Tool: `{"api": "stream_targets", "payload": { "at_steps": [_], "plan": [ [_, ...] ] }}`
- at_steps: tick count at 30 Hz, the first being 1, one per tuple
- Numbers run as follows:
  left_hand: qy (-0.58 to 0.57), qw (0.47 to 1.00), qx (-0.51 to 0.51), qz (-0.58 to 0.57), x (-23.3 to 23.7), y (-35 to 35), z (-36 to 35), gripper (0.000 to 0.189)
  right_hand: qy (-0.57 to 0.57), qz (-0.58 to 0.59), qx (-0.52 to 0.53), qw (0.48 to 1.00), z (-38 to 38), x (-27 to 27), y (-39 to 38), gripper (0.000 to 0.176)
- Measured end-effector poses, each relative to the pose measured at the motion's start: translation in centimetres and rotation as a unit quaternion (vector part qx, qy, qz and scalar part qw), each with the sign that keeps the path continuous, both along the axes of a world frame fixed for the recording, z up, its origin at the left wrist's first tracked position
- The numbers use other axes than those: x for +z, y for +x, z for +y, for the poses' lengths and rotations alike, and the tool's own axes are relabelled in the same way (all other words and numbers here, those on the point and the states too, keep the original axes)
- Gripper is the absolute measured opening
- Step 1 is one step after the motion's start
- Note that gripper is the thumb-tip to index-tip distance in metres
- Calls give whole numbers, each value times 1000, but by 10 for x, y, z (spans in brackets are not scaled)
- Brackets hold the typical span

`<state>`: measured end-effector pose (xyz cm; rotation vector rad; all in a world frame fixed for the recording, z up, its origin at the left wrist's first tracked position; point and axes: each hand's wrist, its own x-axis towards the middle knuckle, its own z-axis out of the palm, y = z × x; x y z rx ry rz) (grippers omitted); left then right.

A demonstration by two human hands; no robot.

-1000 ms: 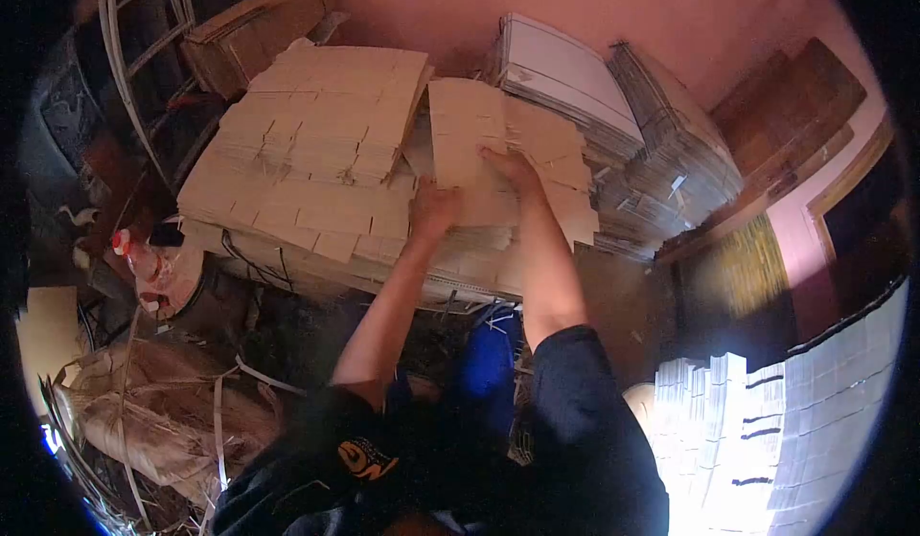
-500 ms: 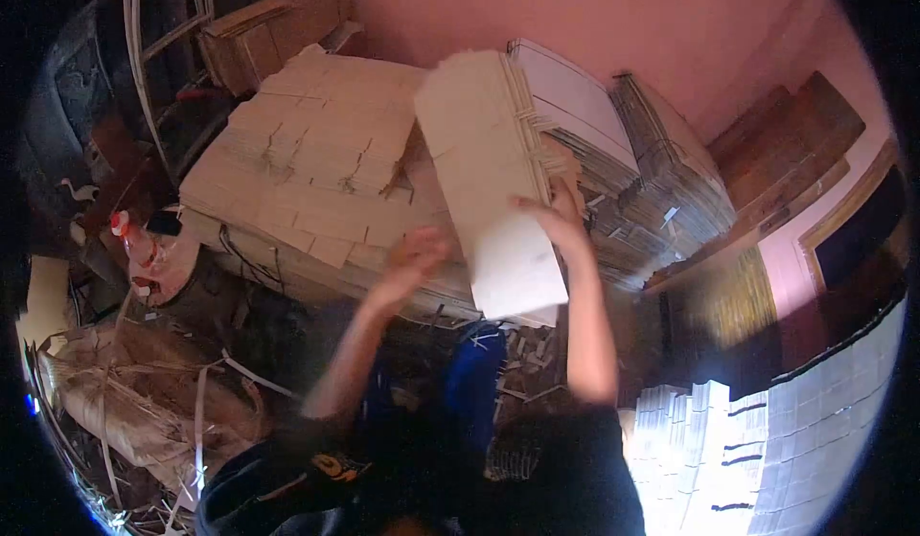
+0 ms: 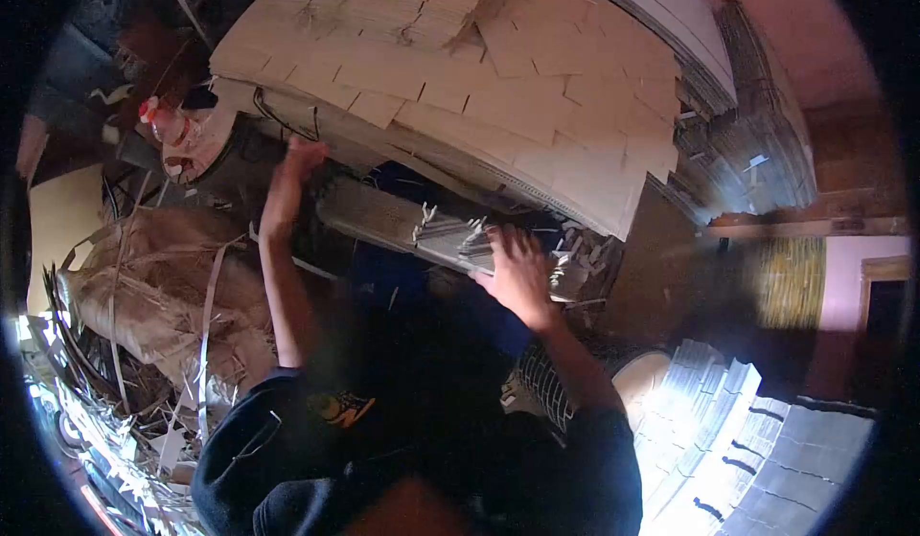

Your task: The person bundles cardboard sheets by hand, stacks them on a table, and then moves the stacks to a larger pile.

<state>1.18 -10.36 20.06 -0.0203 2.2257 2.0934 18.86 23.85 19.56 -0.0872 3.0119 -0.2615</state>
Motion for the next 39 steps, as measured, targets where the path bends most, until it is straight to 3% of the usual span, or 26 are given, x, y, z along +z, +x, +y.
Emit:
{"api": "stream_targets", "payload": {
  "at_steps": [1,3,6,8,11,12,13,15,17,19,20,22,23,25,29,30,31,32,33,35,36,37,39],
  "plan": [
    [-77,997,-29,-15,1,1,11,65,-14,20,1,1000,5,6,-2,74],
    [-103,993,-46,-20,7,3,21,63,-48,58,-6,997,14,18,0,75],
    [-69,991,-108,37,10,-1,39,60,-64,77,-39,994,17,50,1,74],
    [-44,991,-98,74,10,-1,51,54,-63,86,-35,994,22,40,2,74],
    [-27,995,-84,41,-22,1,75,46,-63,67,-28,995,20,12,-2,76],
    [-157,981,-106,38,-28,0,74,41,-61,82,-23,995,17,5,-2,74],
    [-160,979,-119,41,-34,-2,74,41,-56,98,-15,993,17,2,-3,72],
    [-53,991,-106,63,-46,-6,74,39,-106,106,-53,987,16,20,3,62],
    [-43,990,-122,55,-34,-5,73,39,-406,232,-73,881,29,25,8,50],
    [-101,986,-115,65,-29,-2,74,42,-448,333,-242,794,54,56,34,43],
    [-63,989,-120,63,-46,-4,69,47,-443,335,-251,793,81,41,48,43],
    [-17,986,-142,82,-44,-4,73,47,-256,384,-416,784,130,-13,71,49],
    [30,983,-152,101,-41,-5,76,47,-251,386,-423,780,122,-23,70,49],
    [-9,981,-177,78,-31,-10,72,44,-504,258,-373,735,103,-43,60,58],
    [-83,982,-163,39,-35,-10,77,33,-554,210,-343,729,121,-61,63,75],
    [-86,981,-167,43,-43,-14,76,33,-298,219,-249,895,137,-64,73,81],
    [-115,979,-159,55,-55,-19,75,30,-11,205,-131,970,146,-66,78,87],
    [-142,977,-148,66,-56,-20,78,28,38,176,-106,978,139,-34,81,96],
    [-141,977,-145,65,-59,-21,78,28,38,176,-103,978,140,-36,84,96],
    [-151,976,-142,67,-51,-18,83,25,-95,80,-64,990,144,-42,93,102],
    [-150,976,-140,67,-50,-18,83,25,-155,-14,-70,985,120,24,77,107],
    [-138,977,-146,77,-49,-18,82,24,-155,-13,-70,985,119,27,73,107],
    [-128,976,-155,86,-48,-17,81,23,-196,-13,-92,976,120,28,71,82]
  ]
}}
